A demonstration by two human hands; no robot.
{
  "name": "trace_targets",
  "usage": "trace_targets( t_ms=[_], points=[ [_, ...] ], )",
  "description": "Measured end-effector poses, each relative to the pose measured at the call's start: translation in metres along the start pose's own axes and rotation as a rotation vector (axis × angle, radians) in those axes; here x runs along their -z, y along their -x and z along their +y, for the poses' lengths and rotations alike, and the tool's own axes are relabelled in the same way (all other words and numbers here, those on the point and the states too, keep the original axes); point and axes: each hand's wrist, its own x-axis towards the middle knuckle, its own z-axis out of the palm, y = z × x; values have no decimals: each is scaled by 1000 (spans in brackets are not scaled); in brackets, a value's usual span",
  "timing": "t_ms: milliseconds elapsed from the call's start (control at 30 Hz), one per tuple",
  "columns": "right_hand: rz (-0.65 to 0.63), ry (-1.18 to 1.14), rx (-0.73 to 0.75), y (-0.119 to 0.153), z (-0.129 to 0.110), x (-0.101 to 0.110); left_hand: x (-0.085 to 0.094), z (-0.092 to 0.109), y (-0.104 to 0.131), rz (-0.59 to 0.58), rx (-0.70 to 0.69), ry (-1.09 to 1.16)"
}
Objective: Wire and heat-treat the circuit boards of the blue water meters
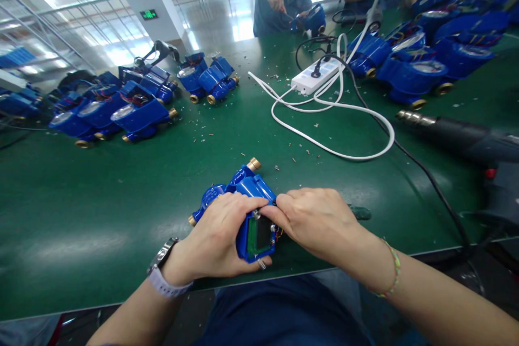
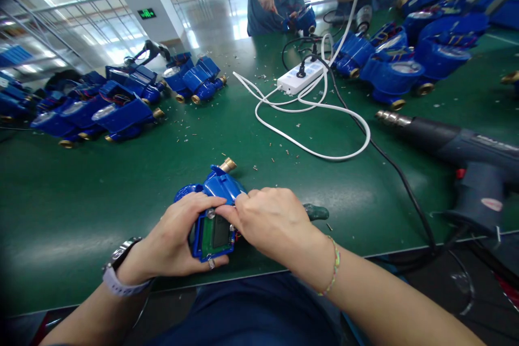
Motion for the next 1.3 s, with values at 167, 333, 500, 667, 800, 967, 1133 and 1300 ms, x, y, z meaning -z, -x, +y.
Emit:
trace_targets(
  t_ms=[167, 333, 500, 667, 800, 967, 1133, 1300],
  points=[
    [195, -51, 182, -5, 14, -16, -2, 0, 0, 43, 2, 55],
    [320, -154, 330, -9, 26, -26, -3, -1, 3, 59, 9, 68],
    [366, -197, 380, -12, 29, -31, -3, -1, 3, 64, 13, 89],
    [375, -246, 414, -14, 30, -35, -2, -1, 4, 66, 22, 119],
    [406, -261, 460, -17, 32, -36, 0, 0, 5, 52, 42, 143],
    [434, -245, 509, -21, 33, -34, 1, 0, 5, 49, 56, 196],
    [466, -248, 579, -25, 34, -32, 1, -1, 5, 48, 51, 218],
    [476, -253, 654, -31, 37, -30, 2, -2, 6, 37, 58, 256]
  ],
)
